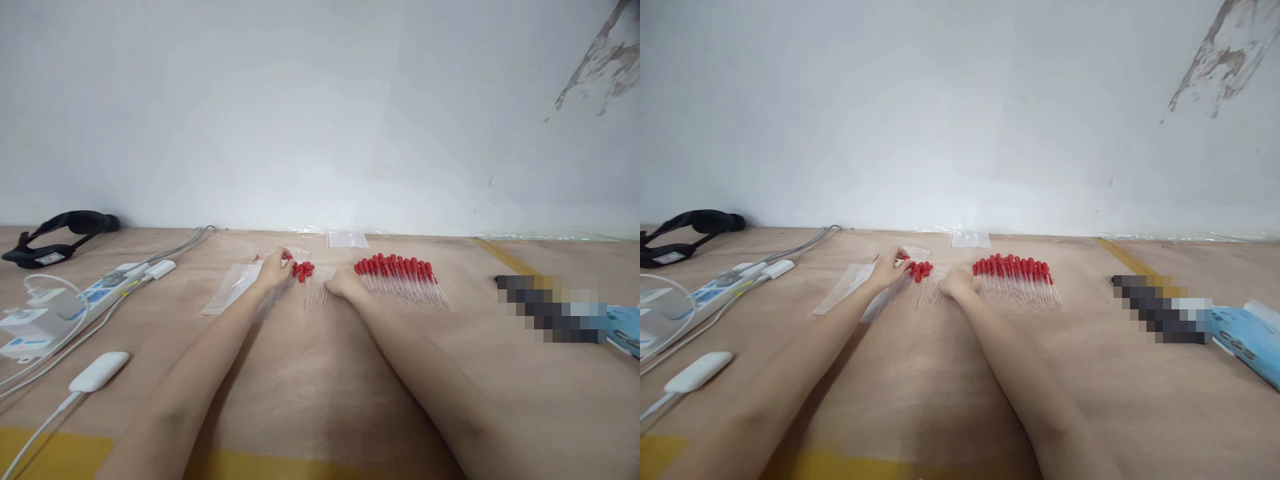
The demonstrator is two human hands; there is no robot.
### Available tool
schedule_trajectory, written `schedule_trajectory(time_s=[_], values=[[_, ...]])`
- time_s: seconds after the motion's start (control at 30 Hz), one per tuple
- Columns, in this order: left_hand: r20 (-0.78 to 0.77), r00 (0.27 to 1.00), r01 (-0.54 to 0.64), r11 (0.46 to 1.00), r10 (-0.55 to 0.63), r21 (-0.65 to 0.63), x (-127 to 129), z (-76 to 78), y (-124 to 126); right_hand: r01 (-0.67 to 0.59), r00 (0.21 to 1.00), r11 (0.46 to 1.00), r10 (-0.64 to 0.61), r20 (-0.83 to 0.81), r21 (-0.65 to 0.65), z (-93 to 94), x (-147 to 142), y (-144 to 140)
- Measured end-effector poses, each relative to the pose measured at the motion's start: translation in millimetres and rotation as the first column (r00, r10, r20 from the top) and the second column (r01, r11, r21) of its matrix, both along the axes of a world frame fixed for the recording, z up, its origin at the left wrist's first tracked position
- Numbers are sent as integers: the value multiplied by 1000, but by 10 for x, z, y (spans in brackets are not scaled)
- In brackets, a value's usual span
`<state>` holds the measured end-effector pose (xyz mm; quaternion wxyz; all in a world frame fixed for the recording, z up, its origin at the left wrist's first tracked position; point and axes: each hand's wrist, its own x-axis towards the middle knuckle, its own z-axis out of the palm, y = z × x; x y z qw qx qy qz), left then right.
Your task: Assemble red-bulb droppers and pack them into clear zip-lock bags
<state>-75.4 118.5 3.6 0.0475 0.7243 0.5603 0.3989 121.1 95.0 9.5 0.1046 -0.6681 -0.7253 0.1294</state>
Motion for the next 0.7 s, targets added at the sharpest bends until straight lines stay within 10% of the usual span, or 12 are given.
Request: schedule_trajectory(time_s=[0.17, 0.4, 0.53, 0.7], values=[[191, 980, -68, 994, 49, 90, 154, 64, -340, 66, 997, 997, -67, -41, -46, 15, -40, 10], [368, 897, 308, 944, -246, -121, 437, -176, -969, -97, 980, 984, 120, -158, 147, 24, 323, -463], [374, 872, 423, 870, -315, -254, 526, -249, -1189, -325, 875, 860, 431, -220, 393, -179, 662, -776], [259, 893, 433, 862, -369, -264, 572, -238, -1275, -336, 853, 794, 484, -193, 507, -299, 823, -950]])
